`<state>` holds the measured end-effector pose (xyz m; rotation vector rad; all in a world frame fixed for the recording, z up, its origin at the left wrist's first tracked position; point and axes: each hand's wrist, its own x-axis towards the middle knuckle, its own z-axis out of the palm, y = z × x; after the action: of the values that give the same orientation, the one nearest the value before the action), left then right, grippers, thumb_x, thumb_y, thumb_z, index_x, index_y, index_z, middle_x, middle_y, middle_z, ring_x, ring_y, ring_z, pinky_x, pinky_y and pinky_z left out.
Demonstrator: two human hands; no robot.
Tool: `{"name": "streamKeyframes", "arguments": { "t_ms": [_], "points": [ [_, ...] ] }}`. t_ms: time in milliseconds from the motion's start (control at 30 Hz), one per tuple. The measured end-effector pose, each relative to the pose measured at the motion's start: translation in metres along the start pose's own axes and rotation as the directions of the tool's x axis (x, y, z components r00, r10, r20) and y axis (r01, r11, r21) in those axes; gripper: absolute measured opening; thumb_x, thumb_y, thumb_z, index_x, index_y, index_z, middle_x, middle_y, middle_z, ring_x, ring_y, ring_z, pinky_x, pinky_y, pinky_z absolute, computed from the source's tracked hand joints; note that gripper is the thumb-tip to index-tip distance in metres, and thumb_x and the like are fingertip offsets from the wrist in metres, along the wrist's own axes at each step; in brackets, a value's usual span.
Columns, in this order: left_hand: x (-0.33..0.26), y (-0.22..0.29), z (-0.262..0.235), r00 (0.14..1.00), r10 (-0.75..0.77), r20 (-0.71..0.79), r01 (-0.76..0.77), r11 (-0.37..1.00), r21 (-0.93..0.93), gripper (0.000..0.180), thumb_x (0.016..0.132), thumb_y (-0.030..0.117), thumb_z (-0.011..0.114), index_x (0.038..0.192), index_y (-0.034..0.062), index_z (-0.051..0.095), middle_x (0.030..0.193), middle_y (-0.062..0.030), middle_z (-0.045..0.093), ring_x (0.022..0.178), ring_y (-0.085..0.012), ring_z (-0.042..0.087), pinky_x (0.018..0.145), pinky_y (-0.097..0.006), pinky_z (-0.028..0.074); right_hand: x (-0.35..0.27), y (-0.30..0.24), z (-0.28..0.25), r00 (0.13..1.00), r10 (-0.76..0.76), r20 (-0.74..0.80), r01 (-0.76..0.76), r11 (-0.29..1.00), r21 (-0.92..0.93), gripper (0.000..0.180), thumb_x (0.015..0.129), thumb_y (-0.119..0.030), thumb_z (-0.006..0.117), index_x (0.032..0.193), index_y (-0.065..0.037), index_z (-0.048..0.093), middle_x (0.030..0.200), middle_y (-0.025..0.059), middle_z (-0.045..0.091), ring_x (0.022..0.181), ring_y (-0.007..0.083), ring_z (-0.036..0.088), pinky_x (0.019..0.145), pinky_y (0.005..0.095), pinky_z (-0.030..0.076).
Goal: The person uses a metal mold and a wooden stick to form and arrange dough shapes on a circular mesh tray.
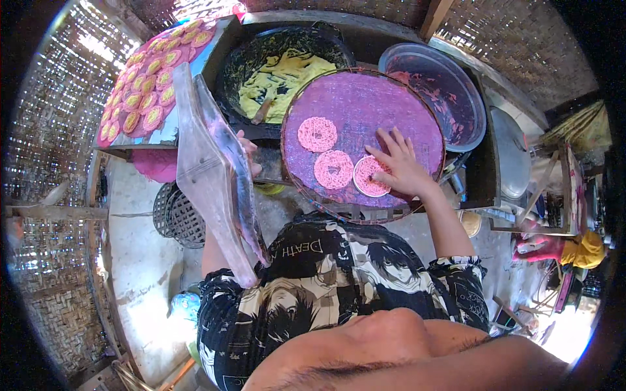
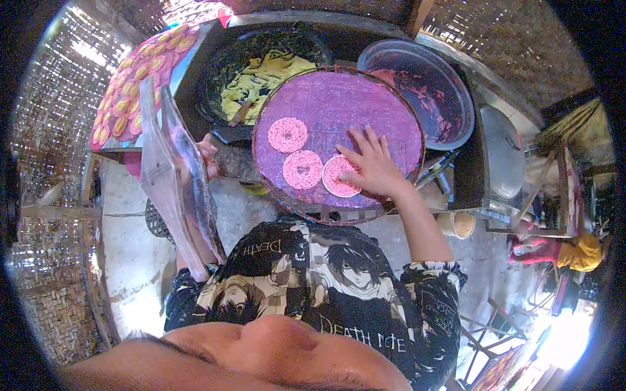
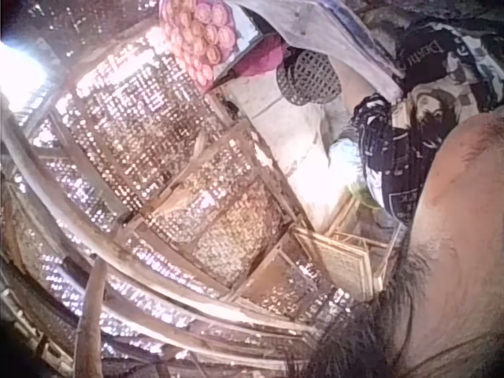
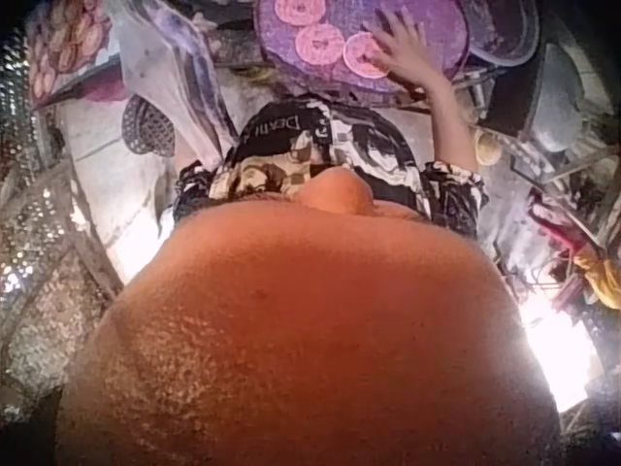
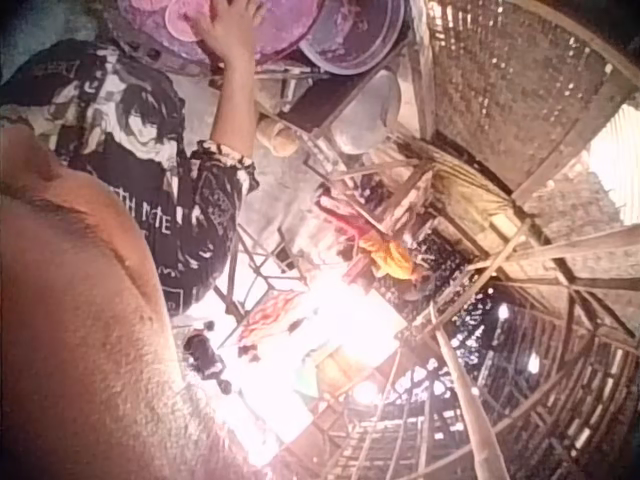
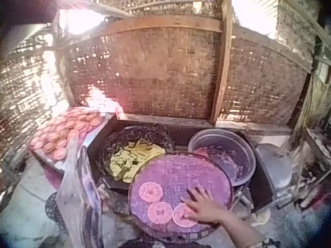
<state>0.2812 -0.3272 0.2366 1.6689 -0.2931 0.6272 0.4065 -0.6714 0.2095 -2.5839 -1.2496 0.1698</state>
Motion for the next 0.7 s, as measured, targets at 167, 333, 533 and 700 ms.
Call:
{"name": "streamKeyframes", "arguments": {
  "t_ms": [167, 333, 533, 700],
  "points": [
    [0.001, 0.001, 0.001, 1.000, 0.006, 0.013, -0.006, 1.000, 0.004, 0.026, 0.070, 0.016, 0.064, 0.092, 0.0053, 0.054, 0.089, -0.0123, 0.057, 0.081, -0.0217, 0.055, 0.095, -0.039, 0.027, -0.002, -0.003, -0.004, 0.998, -0.062, 0.017, 0.062, 0.998, 0.027, 0.060, 0.071, -0.059, 0.049, 0.121, -0.026, 0.045, 0.137, 0.0129, 0.019, 0.127, 0.0385, 0.010, 0.099, 0.0570, 0.007],
    [0.001, 0.001, 0.001, 1.000, 0.012, 0.016, -0.012, 1.000, 0.009, 0.024, 0.071, 0.017, 0.064, 0.090, 0.0053, 0.054, 0.088, -0.0123, 0.056, 0.080, -0.0214, 0.054, 0.097, -0.040, 0.025, -0.014, -0.001, -0.013, 0.995, -0.043, -0.089, 0.043, 0.999, -0.011, 0.060, 0.069, -0.062, 0.048, 0.117, -0.027, 0.050, 0.137, 0.0112, 0.022, 0.127, 0.0379, 0.011, 0.099, 0.0577, 0.007],
    [0.001, 0.001, 0.004, 0.999, 0.025, 0.025, -0.026, 1.000, 0.006, 0.022, 0.072, 0.018, 0.063, 0.088, 0.0054, 0.054, 0.085, -0.0123, 0.056, 0.079, -0.0211, 0.054, 0.098, -0.041, 0.022, -0.019, -0.007, -0.013, 0.998, -0.040, -0.041, 0.036, 0.996, -0.082, 0.061, 0.066, -0.060, 0.051, 0.118, -0.027, 0.049, 0.137, 0.0106, 0.021, 0.127, 0.0378, 0.011, 0.099, 0.0580, 0.007],
    [0.002, 0.001, 0.005, 0.999, 0.032, 0.034, -0.032, 0.999, 0.007, 0.021, 0.072, 0.018, 0.063, 0.086, 0.0054, 0.054, 0.084, -0.0123, 0.056, 0.077, -0.0208, 0.054, 0.100, -0.043, 0.020, -0.016, -0.015, -0.014, 0.996, -0.043, -0.080, 0.039, 0.997, -0.059, 0.061, 0.065, -0.058, 0.053, 0.118, -0.027, 0.049, 0.137, 0.0103, 0.022, 0.127, 0.0378, 0.012, 0.099, 0.0581, 0.008]
  ]
}}
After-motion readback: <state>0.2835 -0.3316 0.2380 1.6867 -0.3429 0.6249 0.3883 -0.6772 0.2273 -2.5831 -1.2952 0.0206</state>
